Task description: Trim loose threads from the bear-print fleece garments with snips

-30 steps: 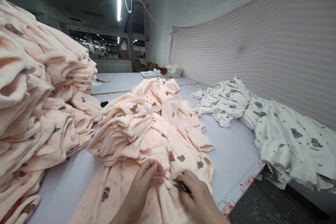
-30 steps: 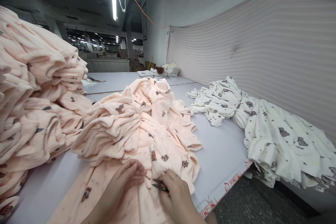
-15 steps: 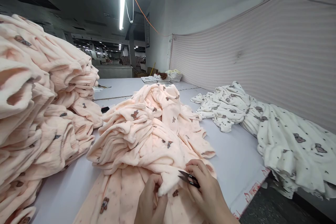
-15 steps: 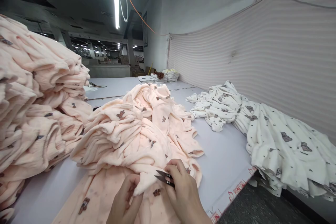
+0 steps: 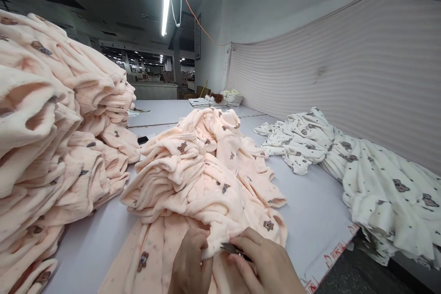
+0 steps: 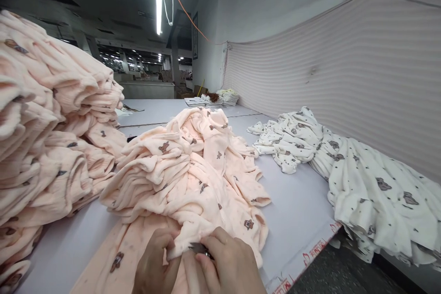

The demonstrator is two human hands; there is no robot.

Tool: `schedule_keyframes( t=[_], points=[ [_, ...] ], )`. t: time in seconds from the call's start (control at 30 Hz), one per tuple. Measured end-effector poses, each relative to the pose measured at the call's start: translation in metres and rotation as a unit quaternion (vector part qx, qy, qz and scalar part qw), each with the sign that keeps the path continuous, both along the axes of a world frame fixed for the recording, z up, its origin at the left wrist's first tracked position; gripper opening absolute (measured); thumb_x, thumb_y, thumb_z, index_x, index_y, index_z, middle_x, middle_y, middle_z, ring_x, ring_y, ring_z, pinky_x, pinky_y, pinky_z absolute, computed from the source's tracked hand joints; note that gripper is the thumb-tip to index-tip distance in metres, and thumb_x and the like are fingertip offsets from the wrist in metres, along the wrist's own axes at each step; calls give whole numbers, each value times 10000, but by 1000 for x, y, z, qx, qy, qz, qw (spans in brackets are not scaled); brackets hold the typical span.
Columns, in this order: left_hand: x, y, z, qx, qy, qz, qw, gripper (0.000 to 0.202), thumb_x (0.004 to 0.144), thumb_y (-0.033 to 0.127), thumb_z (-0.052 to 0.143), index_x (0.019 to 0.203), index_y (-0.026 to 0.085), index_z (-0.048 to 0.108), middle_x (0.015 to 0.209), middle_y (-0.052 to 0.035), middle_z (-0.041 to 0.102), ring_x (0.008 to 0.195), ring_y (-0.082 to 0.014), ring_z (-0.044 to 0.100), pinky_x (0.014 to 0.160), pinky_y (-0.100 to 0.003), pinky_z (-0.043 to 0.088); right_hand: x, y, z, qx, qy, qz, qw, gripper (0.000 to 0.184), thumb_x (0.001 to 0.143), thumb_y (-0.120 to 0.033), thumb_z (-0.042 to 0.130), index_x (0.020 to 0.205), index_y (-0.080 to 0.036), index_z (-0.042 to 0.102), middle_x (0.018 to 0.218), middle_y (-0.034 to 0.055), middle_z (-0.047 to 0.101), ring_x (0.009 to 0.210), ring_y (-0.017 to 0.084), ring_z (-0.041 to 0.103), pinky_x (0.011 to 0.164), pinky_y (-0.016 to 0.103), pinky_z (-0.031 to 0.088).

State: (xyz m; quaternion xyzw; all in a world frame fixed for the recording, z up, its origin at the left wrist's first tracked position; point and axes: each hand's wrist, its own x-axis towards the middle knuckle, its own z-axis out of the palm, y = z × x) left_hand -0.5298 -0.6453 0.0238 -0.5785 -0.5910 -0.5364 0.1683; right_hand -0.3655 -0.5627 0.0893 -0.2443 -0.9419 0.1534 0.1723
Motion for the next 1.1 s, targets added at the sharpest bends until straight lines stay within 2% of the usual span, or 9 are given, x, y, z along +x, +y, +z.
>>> schedule_keyframes(
  t=[0.27,0.43,0.57,0.63,0.7,0.77,0.83,0.97,1.1],
  points=[
    [4,-2,-3,4,-36,-16,999,260,809,-32,424,773,224,453,813,-32,562,747,-148,577,658,-223,482,-8,-9,-2,99,19,-24,995,223,896,-240,460,1056,-265,613,920,38,675,727,215,653,633,309,478],
    [1,-1,-1,-3,-20,-19,1000,278,779,-35,486,880,224,480,812,-21,587,743,-141,593,680,-218,496,-11,-7,-8,43,63,-49,996,239,935,-247,395,1014,-275,619,882,26,658,737,192,643,636,288,464],
    [2,1,7,-57,-151,-47,986,204,765,31,532,842,219,552,838,-30,632,814,-173,621,725,-251,505,-8,-3,-20,9,101,-77,992,304,851,-264,506,1153,-274,548,905,23,636,760,201,636,639,293,464],
    [4,3,15,-124,-291,-118,941,130,767,103,574,838,209,602,840,-39,665,839,-200,640,736,-270,513,-10,3,-26,14,100,-96,990,313,804,-188,496,1099,-268,564,880,14,639,744,200,630,641,296,453],
    [6,4,22,-188,-437,-206,855,152,780,211,623,930,201,642,863,-52,699,871,-221,653,739,-281,521,-15,11,-30,-2,101,-123,987,307,752,-103,463,983,-267,582,844,-9,657,736,189,630,642,284,438],
    [8,5,29,-205,-551,-256,768,278,783,309,657,1036,194,640,915,-64,719,925,-231,651,769,-285,520,-19,20,-28,-32,112,-165,979,298,725,-83,474,949,-256,567,798,-27,665,708,178,626,631,269,428],
    [8,6,32,-186,-620,-270,712,316,771,343,686,1046,193,642,962,-68,722,967,-238,642,814,-303,511,-19,25,-22,-68,121,-182,973,211,758,-121,508,917,-246,563,760,-35,659,672,165,615,609,253,426],
    [8,10,34,-151,-689,-301,642,303,730,335,738,984,191,657,924,-68,730,918,-246,660,827,-352,503,-6,21,-10,-111,133,-81,982,148,831,-234,568,972,-257,611,916,-3,669,824,172,633,696,247,470],
    [10,12,34,-153,-709,-302,619,285,694,322,771,923,176,686,875,-68,735,861,-239,674,828,-359,498,3,15,-11,-38,124,-42,991,254,885,-232,512,1118,-275,603,979,23,656,844,191,632,750,296,463]
  ],
)
